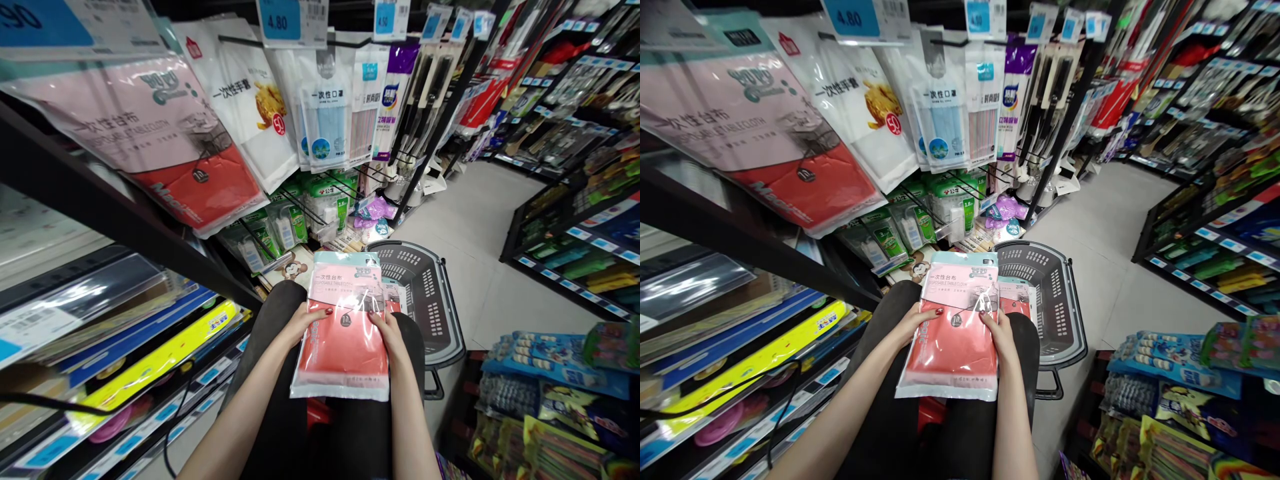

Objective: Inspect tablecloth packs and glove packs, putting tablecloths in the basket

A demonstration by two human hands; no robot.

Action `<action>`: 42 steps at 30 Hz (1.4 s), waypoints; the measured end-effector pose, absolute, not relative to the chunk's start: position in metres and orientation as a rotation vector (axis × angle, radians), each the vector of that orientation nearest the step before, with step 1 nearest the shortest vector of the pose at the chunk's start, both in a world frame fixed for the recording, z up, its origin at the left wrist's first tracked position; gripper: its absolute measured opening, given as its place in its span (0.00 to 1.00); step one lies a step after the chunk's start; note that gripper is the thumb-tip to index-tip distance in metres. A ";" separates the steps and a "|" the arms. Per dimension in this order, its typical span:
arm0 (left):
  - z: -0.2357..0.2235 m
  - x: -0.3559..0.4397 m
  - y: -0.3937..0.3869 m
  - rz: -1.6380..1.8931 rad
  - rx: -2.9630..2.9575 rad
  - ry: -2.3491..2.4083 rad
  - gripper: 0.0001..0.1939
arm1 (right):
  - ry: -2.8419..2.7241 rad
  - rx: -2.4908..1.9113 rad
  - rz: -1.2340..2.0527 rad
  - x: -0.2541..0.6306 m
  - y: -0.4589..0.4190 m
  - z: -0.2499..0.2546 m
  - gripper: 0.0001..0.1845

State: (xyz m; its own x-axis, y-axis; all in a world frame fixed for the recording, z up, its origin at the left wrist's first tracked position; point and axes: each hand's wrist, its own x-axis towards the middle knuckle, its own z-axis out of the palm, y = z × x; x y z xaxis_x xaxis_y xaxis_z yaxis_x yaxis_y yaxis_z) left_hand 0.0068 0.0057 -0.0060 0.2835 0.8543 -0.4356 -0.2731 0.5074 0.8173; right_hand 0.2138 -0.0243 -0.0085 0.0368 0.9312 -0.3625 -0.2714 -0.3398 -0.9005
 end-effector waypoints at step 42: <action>-0.003 0.008 0.006 0.842 0.687 1.068 0.21 | -0.783 -1.345 1.496 0.213 -0.024 -0.009 0.17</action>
State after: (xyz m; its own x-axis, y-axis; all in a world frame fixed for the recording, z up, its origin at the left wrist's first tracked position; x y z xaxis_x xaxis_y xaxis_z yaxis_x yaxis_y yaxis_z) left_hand 0.0082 0.0057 -0.0031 0.2414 0.8531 -0.4626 -0.2506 0.5153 0.8196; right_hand 0.2134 -0.0244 -0.0089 0.0493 0.9280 -0.3692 -0.2257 -0.3497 -0.9092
